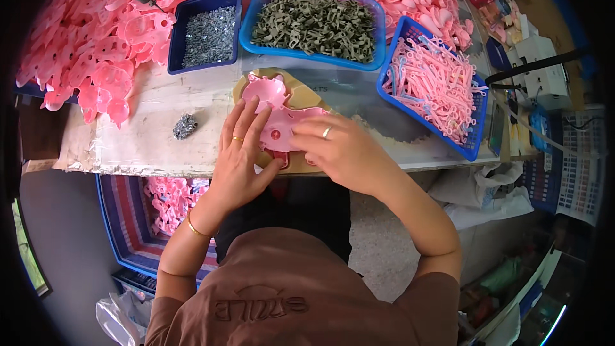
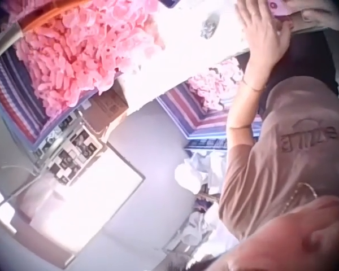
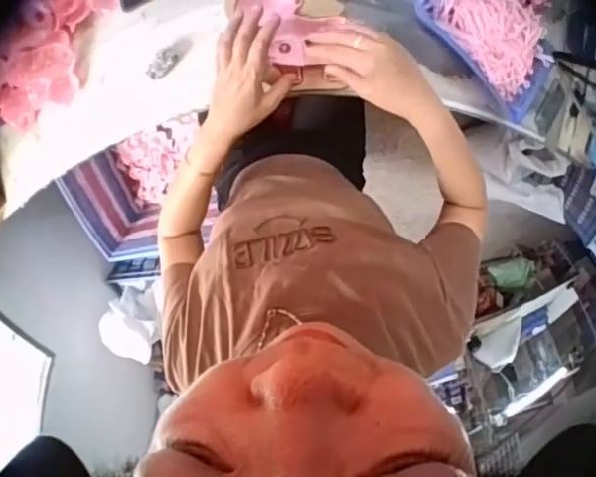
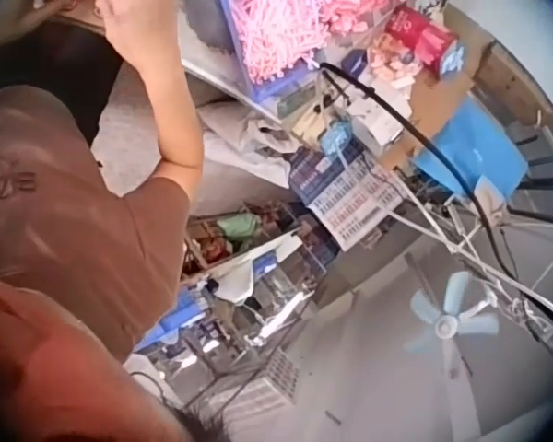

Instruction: Assembling pink plastic toy pigs by attaching components and using a pneumatic press at a factory workbench.

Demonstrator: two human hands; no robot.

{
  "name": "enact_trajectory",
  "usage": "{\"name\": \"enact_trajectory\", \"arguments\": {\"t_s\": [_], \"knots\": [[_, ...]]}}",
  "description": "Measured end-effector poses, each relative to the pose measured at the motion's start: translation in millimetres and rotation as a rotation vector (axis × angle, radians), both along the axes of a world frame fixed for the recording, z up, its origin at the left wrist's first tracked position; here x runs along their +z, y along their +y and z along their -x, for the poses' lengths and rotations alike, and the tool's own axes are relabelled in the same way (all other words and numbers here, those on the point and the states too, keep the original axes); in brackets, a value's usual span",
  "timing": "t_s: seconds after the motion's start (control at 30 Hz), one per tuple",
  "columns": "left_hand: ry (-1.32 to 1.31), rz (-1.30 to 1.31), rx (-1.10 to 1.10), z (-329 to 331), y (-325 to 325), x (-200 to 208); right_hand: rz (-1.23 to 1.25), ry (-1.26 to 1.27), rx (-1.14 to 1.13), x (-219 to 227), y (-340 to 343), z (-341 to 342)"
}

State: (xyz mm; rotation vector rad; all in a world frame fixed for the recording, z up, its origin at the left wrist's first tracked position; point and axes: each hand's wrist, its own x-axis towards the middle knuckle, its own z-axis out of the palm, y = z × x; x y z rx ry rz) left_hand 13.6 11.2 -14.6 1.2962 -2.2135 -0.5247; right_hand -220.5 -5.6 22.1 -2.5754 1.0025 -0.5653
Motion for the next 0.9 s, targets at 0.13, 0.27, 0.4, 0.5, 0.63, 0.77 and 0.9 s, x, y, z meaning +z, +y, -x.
{"name": "enact_trajectory", "arguments": {"t_s": [0.13,0.27,0.4,0.5,0.63,0.77,0.9], "knots": [[-0.028,0.003,-0.014,3.3,-2.4,7.6,-0.063,-0.018,-0.211,17.2,-4.0,19.9],[-0.106,0.049,0.004,18.4,-5.1,7.9,-0.19,-0.062,-0.279,-1.0,-0.4,24.1],[-0.137,0.051,0.031,28.1,-5.1,4.4,-0.269,-0.085,-0.328,4.0,-1.9,18.9],[-0.159,0.069,0.035,32.3,-2.9,1.2,-0.268,-0.074,-0.316,3.3,-4.7,18.6],[-0.158,0.069,0.045,33.2,-2.0,1.1,-0.265,-0.053,-0.307,1.6,-4.4,19.9],[-0.165,0.068,0.047,33.3,-3.9,2.5,-0.231,-0.051,-0.279,-3.8,-10.9,23.5],[-0.178,0.071,0.047,34.0,-5.2,4.1,-0.175,-0.065,-0.213,-9.9,-11.5,28.4]]}}
